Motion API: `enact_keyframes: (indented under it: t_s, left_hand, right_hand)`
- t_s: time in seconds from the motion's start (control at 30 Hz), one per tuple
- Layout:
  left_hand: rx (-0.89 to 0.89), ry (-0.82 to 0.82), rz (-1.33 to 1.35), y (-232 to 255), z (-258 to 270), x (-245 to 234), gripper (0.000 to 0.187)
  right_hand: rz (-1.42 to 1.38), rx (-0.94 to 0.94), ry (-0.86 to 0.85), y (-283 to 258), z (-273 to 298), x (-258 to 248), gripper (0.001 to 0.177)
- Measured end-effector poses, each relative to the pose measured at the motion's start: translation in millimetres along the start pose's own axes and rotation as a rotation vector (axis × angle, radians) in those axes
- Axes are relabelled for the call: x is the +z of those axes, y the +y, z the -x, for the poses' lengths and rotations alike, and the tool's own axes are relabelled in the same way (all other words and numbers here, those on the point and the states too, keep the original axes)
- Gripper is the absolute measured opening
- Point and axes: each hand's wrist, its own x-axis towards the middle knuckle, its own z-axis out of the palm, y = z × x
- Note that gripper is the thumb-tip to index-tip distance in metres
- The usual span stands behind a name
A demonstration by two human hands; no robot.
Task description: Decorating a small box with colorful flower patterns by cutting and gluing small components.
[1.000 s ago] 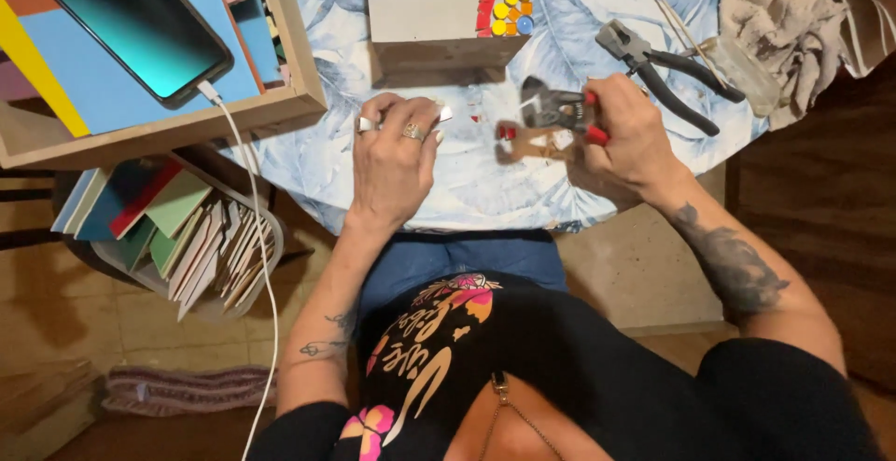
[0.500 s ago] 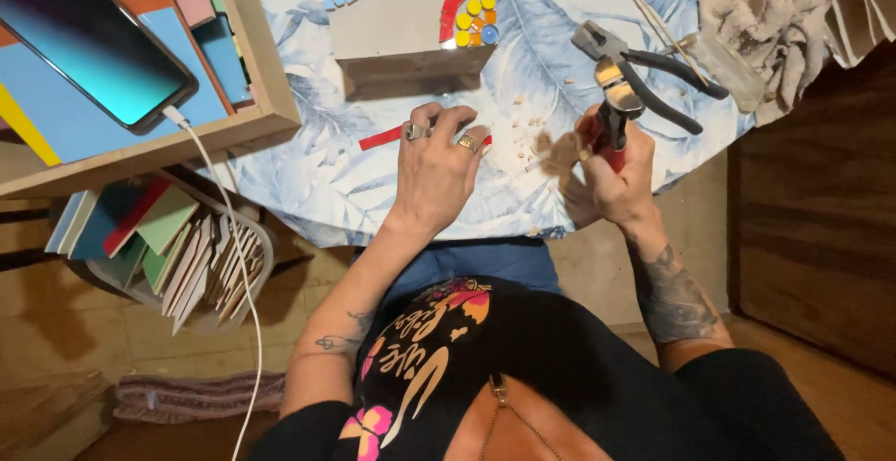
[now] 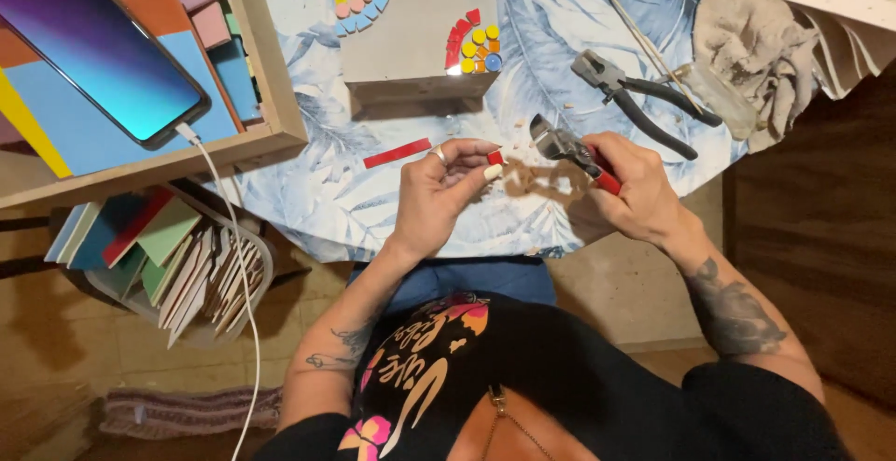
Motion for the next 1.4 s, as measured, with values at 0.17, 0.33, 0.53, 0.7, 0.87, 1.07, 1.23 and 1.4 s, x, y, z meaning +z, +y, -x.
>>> enact_keyframes:
  t_s: [0.17,0.33,0.53,0.7,0.87,1.07,1.23,1.4]
  left_hand:
    - [0.022,-0.014,0.000,6,4,0,0.020]
    - [0.187,0.002,-0.144,6,0,0,0.018]
    - [0.406,-0.020,-0.343,1,-6,-6,0.012]
    - [0.497,-0.065,-0.309,7,-8,-9,0.009]
    - [0.501,-0.079,-0.272,3,-10,-7,0.010]
    - [0.506,-0.128,-0.248,1,-12,-11,0.008]
    - [0.498,-0.170,-0.244,3,-13,-13,0.008]
    - [0.522,-0.229,-0.288,2,-12,-16,0.006]
  right_hand:
    - [0.051,0.024,-0.136,1,-3,-10,0.037]
    - [0.033,0.111,-0.290,-12,-11,-17,0.034]
    - [-0.026,0.113,-0.382,-23,-17,-21,0.034]
    - [0.015,0.126,-0.468,-22,-20,-24,0.039]
    - [0.036,0.135,-0.492,-28,-24,-28,0.040]
    - [0.058,0.126,-0.540,-28,-26,-28,0.042]
    - [0.064,0.122,-0.564,-32,-27,-29,0.042]
    - [0.067,0.136,-0.565,-30,-27,-27,0.040]
